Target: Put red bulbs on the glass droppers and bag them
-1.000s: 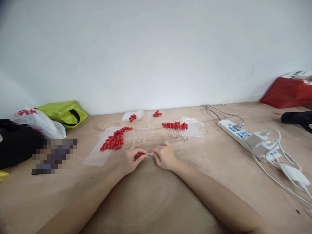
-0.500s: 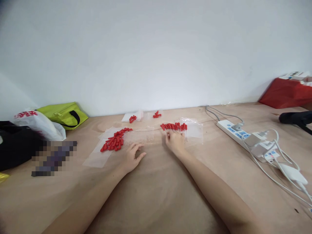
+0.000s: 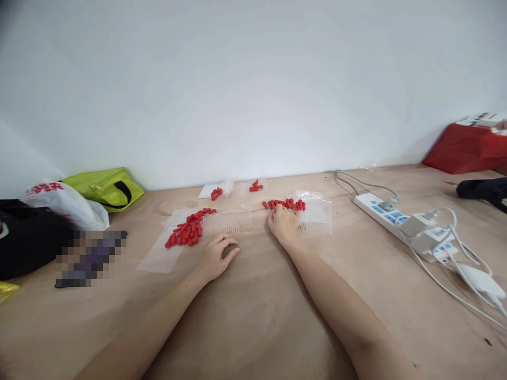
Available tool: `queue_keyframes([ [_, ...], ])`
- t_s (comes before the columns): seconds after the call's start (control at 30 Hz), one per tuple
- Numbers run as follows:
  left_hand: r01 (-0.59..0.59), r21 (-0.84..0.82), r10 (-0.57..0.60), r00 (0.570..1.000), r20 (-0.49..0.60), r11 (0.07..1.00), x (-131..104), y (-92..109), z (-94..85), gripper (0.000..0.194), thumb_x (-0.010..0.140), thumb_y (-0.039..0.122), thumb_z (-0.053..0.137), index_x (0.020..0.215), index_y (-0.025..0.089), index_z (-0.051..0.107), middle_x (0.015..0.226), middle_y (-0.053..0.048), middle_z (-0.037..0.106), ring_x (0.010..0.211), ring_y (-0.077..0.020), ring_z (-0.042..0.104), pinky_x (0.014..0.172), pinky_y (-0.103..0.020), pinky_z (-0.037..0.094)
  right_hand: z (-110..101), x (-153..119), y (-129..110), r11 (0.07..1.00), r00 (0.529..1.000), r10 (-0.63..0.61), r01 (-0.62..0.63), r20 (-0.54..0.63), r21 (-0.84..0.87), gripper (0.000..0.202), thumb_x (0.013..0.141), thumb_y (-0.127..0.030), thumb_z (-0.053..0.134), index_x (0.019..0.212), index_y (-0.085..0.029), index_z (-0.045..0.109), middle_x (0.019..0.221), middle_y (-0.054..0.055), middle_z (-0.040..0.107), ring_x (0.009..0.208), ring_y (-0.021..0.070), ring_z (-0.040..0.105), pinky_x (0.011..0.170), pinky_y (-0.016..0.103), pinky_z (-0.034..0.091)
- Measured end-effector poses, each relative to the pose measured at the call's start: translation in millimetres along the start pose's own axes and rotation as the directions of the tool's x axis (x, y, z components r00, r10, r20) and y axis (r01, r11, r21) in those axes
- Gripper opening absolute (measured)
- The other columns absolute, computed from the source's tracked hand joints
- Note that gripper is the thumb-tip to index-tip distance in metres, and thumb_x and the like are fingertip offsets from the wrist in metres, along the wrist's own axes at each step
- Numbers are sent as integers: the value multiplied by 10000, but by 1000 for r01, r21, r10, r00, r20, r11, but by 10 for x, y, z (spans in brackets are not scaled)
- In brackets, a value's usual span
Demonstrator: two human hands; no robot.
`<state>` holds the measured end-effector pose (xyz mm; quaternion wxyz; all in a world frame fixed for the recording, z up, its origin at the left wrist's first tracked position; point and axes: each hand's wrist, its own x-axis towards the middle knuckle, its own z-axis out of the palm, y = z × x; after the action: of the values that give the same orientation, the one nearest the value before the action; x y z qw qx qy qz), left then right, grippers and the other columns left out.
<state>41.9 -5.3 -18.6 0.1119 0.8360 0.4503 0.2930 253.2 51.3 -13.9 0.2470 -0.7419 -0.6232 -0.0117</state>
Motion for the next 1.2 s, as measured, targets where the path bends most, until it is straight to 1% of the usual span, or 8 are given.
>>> queue_keyframes([
  [0.13,10,13,-10,1000,10,1000,-3,10,12,93,791,213,521,844,168,582,857,-50,562,839,-188,539,766,-331,438,14,-66,-250,996,996,-85,84,36,36,232,790,-292,414,816,-175,613,826,104,657,818,240,575,784,397,242],
  [0.23,21,58,-21,1000,-8,998,-10,17,11,90,780,216,536,826,167,595,840,-48,571,828,-188,542,757,-320,436,66,-81,-456,997,992,-54,47,110,69,261,794,-315,415,849,-171,626,859,108,656,836,235,575,783,388,261],
  [0.33,138,216,-107,983,-149,967,6,-14,-52,113,778,249,544,814,178,624,850,-59,582,835,-208,535,767,-343,418,122,-55,-575,998,983,22,-31,182,46,279,791,-316,427,893,-152,628,898,122,647,870,233,570,794,378,273],
  [0.53,550,443,-335,814,-475,708,90,-309,-369,293,811,342,492,1052,220,607,1171,-114,503,1095,-289,420,910,-465,287,139,-34,-571,999,974,25,-31,227,25,262,785,-270,427,911,-146,621,897,120,642,857,220,577,800,370,278],
  [0.7,709,444,-628,700,-342,548,92,-590,-517,467,876,472,270,1270,278,427,1329,-139,373,1216,-337,308,922,-558,237,100,-87,-488,1000,976,-11,17,219,-25,264,798,-248,403,935,-125,593,897,136,638,850,232,576,787,375,268],
  [0.83,656,461,-641,736,-217,598,92,-626,-510,470,889,450,220,1301,287,378,1332,-108,387,1227,-290,315,961,-537,220,64,-173,-374,996,975,-69,80,212,-45,275,816,-245,373,974,-126,564,925,139,631,842,234,573,775,377,254],
  [1.03,613,467,-605,773,-189,637,110,-525,-457,440,887,425,263,1276,289,418,1326,-85,399,1208,-281,340,936,-476,290,16,-334,-162,983,968,-170,179,186,-34,260,835,-252,350,952,-169,566,966,96,619,840,206,559,741,341,241],
  [1.2,527,457,-512,842,-168,717,141,-447,-332,449,879,419,304,1293,270,392,1301,-87,423,1186,-275,367,922,-457,312,-11,-401,-37,977,966,-203,210,162,-29,242,828,-248,369,935,-171,572,929,81,628,811,194,552,714,322,228],
])
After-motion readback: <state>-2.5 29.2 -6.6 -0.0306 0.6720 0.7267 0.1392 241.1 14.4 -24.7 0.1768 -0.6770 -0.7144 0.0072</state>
